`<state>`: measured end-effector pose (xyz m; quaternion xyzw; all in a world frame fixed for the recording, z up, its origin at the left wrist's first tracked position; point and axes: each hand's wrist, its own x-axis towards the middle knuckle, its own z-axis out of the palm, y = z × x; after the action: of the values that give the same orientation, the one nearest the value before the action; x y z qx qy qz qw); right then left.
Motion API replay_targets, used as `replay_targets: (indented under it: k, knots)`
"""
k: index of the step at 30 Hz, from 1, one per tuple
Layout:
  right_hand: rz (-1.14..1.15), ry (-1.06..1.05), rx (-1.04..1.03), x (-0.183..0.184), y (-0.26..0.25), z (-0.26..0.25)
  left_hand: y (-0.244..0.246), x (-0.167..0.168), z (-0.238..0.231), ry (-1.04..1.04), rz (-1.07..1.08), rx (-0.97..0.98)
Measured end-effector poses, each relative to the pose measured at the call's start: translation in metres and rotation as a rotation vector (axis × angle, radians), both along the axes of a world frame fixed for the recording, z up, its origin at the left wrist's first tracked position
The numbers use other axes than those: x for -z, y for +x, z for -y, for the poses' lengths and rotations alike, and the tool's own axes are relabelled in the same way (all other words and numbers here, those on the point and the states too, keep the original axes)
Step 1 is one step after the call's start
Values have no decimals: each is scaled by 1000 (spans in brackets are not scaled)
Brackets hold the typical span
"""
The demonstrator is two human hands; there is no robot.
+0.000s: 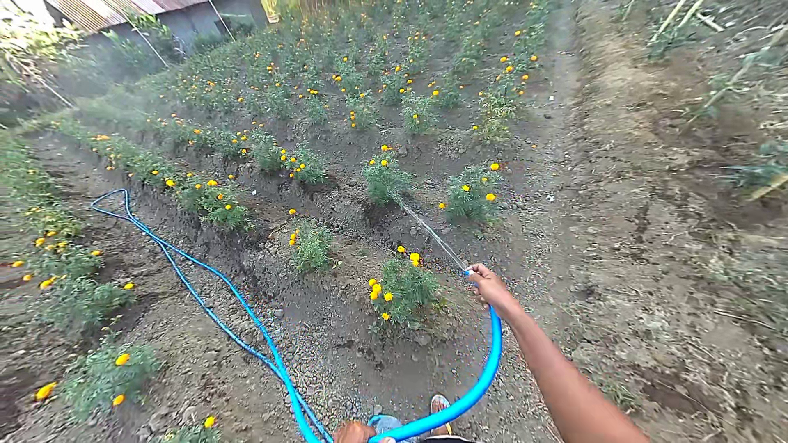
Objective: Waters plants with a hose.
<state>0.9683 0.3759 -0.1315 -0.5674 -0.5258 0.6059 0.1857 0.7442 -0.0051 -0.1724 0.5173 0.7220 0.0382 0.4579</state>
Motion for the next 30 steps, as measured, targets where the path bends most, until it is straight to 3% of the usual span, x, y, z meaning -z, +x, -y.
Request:
replay_targets:
  k: [8,22,30]
  knots:
    - [22,25,-2,-11,40,16,36,6,13,57,27,19]
    - [-21,89,-14,-64,98,56,143,3,69,275,172,-87]
    - [-33,84,-41,-84,114,42,187,-7,64,419,331,-185]
